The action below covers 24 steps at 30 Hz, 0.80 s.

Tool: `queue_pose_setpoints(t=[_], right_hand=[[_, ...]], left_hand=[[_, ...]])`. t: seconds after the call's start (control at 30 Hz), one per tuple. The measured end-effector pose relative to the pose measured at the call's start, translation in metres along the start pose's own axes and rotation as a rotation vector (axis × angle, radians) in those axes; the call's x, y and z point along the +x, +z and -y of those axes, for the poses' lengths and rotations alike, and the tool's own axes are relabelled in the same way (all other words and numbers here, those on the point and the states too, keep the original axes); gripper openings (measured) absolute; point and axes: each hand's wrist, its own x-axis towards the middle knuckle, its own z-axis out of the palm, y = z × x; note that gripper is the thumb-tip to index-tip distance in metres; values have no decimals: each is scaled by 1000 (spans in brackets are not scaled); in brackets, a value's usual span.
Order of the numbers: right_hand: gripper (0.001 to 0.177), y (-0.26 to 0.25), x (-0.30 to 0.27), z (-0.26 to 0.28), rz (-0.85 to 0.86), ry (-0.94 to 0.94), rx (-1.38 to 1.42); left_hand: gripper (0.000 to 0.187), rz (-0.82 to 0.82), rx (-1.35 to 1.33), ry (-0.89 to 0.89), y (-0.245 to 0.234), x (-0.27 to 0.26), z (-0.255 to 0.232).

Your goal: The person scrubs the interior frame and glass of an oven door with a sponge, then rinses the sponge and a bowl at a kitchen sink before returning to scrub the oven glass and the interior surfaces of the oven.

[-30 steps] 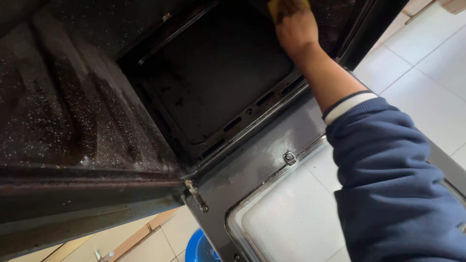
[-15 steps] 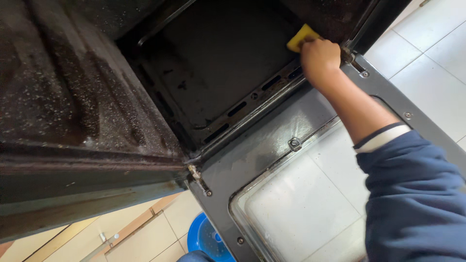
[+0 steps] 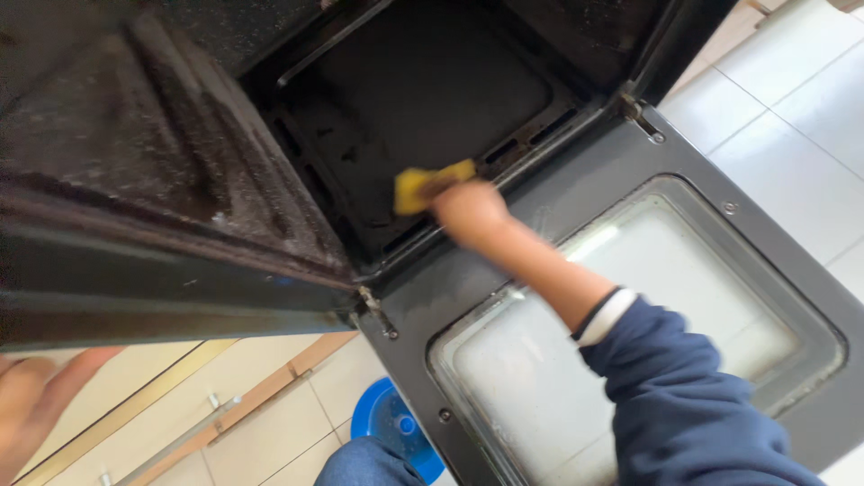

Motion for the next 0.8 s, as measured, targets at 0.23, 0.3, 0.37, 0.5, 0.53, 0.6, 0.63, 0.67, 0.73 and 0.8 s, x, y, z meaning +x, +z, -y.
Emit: queue_pose_setpoints(t=[0.23, 0.3, 0.37, 0.5, 0.53, 0.6, 0.63, 0.67, 0.73, 0.8], right_hand=[[32, 3, 9, -182, -165, 584, -267], [27, 16, 31, -184, -232, 580, -271], [35, 23, 63, -173, -127, 593, -17], [51, 93, 139, -165, -236, 338, -85], [49, 104, 156, -153, -228, 316, -55], [48, 118, 182, -116, -217, 301, -14], [51, 120, 190, -89, -191, 318, 57], [57, 118, 201, -67, -167, 331, 120], [41, 101, 205, -20, -49, 325, 222], [31, 106, 214, 16, 74, 315, 322]], left_hand=[[71, -569, -382, -148, -64, 35, 9], [68, -617, -323, -103, -61, 36, 13], [75, -666, -104, -139, -54, 31, 11], [64, -639, -142, -141, -48, 27, 12], [63, -665, -121, -157, -44, 25, 12], [63, -686, -99, -162, -44, 24, 15], [64, -695, -117, -148, -49, 25, 17], [65, -707, -136, -142, -53, 27, 17], [61, -698, -129, -127, -48, 26, 20], [59, -688, -127, -114, -46, 25, 21]])
